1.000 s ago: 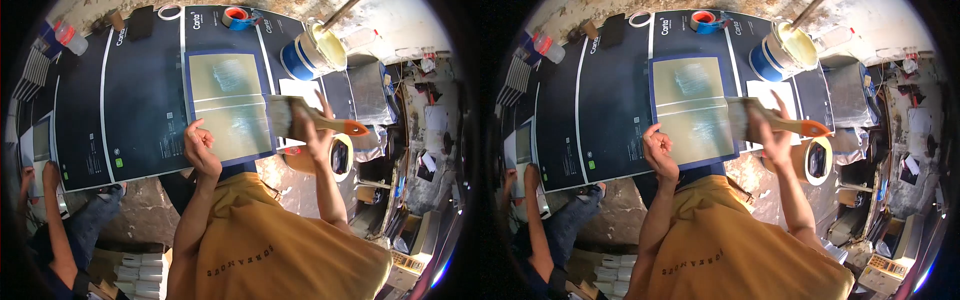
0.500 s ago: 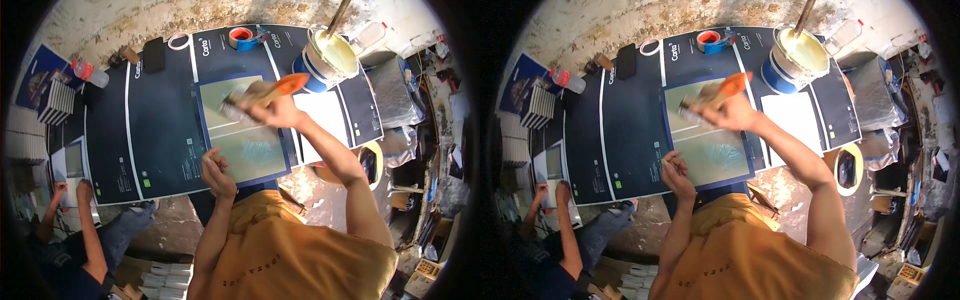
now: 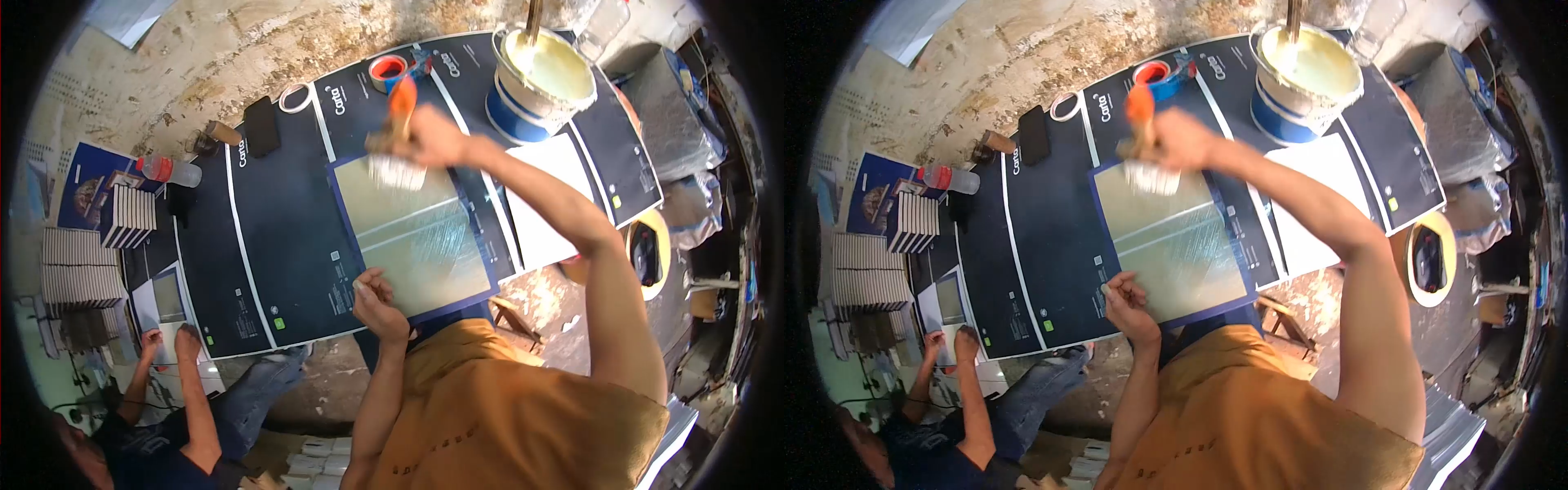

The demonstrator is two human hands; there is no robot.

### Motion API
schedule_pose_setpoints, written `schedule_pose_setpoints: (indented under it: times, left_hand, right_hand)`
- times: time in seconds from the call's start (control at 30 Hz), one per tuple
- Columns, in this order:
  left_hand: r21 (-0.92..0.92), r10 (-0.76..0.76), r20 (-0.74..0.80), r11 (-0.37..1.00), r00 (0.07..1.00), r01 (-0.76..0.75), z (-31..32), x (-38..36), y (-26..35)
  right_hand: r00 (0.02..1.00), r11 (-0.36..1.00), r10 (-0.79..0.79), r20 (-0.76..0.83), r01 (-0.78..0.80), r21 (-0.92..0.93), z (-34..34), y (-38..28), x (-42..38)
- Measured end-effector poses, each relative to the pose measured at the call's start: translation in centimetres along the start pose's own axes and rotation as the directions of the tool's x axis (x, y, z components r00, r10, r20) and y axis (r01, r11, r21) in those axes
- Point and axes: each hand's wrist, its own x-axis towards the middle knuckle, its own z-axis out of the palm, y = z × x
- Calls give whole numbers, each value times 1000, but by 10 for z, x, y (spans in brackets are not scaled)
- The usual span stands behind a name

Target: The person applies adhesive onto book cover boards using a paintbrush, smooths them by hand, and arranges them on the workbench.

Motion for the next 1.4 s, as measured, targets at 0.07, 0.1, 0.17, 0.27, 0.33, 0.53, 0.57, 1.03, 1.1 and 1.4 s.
schedule_pose_setpoints:
  times: [0.07,0.1,0.17,0.27,0.33,0.53,0.57,1.03,1.1,1.4]
  left_hand:
    - [25,-5,-6,1000,1000,5,-3,-1,1]
    - [37,-9,-3,999,1000,9,-2,0,3]
    - [29,-12,-1,1000,1000,12,0,-2,4]
    - [6,2,7,1000,1000,-2,3,-1,-2]
    - [39,17,23,999,1000,-18,-2,-1,-4]
    - [-9,14,19,1000,1000,-14,0,-2,-2]
    - [-11,5,22,1000,1000,-5,2,-1,-2]
    - [130,49,66,990,997,-57,-2,2,-3]
    - [147,57,67,987,996,-67,-2,2,-1]
    - [122,37,25,992,999,-40,-3,0,-2]
  right_hand:
    - [939,977,-193,-285,157,-145,-8,81,11]
    - [934,981,-87,-346,19,-195,-19,86,8]
    - [877,997,-6,-481,-30,-67,-39,46,-6]
    - [893,986,-128,-431,161,42,-11,11,-41]
    - [926,952,-297,-233,267,-150,0,13,-55]
    - [873,1000,-4,-488,1,-6,-20,39,-69]
    - [924,988,-5,-382,64,142,-13,11,-79]
    - [921,927,-366,-132,348,-142,-5,4,-61]
    - [997,993,-45,-70,37,-111,-15,38,-35]
    - [934,901,-334,128,276,335,2,-28,10]
